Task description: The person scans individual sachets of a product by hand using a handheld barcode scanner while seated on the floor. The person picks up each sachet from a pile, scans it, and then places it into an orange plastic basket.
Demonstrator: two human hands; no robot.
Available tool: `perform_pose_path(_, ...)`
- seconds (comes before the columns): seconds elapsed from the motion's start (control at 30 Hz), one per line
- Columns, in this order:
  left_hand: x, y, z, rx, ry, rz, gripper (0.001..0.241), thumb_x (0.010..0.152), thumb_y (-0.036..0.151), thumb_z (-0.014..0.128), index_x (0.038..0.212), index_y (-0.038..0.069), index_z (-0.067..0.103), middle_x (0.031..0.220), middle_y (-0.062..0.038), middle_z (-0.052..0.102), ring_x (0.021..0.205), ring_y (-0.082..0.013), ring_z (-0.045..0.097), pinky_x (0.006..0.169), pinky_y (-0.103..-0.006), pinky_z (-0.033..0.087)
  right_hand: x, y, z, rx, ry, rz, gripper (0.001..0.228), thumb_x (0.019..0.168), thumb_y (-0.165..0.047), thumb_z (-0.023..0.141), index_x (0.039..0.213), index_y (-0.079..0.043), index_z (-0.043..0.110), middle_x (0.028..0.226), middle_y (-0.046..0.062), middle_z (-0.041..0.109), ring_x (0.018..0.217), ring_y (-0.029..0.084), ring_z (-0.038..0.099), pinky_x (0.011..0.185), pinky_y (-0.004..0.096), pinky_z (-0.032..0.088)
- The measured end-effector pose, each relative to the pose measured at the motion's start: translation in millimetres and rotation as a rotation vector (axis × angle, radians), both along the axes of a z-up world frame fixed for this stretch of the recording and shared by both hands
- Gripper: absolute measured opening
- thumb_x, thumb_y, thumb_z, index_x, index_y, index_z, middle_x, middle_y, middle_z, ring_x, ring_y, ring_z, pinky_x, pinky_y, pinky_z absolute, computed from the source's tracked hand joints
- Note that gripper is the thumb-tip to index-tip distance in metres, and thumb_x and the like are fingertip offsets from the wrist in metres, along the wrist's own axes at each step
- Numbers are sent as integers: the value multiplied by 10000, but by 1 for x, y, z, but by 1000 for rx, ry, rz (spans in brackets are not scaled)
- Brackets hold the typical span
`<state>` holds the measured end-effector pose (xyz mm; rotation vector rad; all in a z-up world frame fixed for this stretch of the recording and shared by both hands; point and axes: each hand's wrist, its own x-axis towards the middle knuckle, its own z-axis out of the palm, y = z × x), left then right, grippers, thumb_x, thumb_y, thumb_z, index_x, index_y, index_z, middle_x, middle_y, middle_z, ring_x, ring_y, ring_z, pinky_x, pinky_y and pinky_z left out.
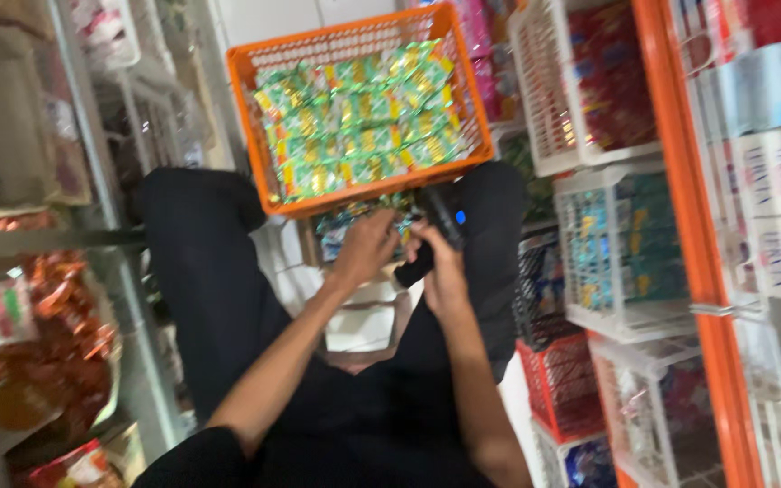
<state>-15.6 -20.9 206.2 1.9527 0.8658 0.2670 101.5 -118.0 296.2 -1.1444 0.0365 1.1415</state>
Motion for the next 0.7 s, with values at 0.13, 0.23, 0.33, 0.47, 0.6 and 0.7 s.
perform_pose_path(0.13, -25, -30, -91, 412, 29, -8, 351, 813, 160, 711, 1126, 6, 669, 1146, -235, 626, 1000, -420, 616, 832, -565, 464, -2, 5, -6, 92, -15, -14, 150, 914, -126, 713, 896, -61, 579, 731, 28, 538, 641, 148, 560, 627, 290, 445)
perform_pose_path(0.23, -31, -24, -172, 157, 260, 136, 328, 801, 203, 718, 1092, 54, 695, 1158, -176, 643, 1083, -357, 631, 909, -479, 523, -4, 1, 1, 66, -62, 19, 152, 915, -121, 710, 895, -64, 571, 738, 22, 542, 643, 141, 557, 623, 290, 440)
perform_pose_path(0.33, -34, -24, -210, 7, 248, 225, 218, 879, 225, 731, 1016, 56, 722, 1121, -206, 674, 1016, -378, 646, 851, -472, 539, -8, -1, 11, 30, -223, 56, 142, 912, -94, 709, 904, -52, 573, 754, 29, 555, 658, 141, 555, 629, 290, 437)
perform_pose_path(0.47, -9, -9, -216, -369, 73, 427, 367, 879, 332, 748, 1136, 72, 728, 906, -171, 785, 755, -244, 719, 708, -405, 564, -3, 1, 17, 2, -205, 27, 145, 899, -61, 714, 895, -35, 572, 754, 39, 554, 663, 154, 568, 643, 301, 466)
perform_pose_path(0.6, 19, 1, -215, -777, -270, 552, 496, 841, 360, 764, 1227, 55, 696, 954, -116, 758, 726, -198, 681, 633, -382, 521, 7, -3, 13, 12, -176, -40, 129, 908, -81, 693, 919, -51, 568, 743, 36, 547, 646, 155, 569, 617, 297, 469)
perform_pose_path(0.7, 45, 11, -215, -361, -253, 418, 453, 886, 306, 824, 1188, -16, 719, 980, -143, 770, 873, -210, 739, 794, -355, 571, 11, -7, 7, -14, -220, -53, 131, 907, -68, 699, 924, -46, 571, 745, 38, 549, 646, 157, 572, 615, 296, 463)
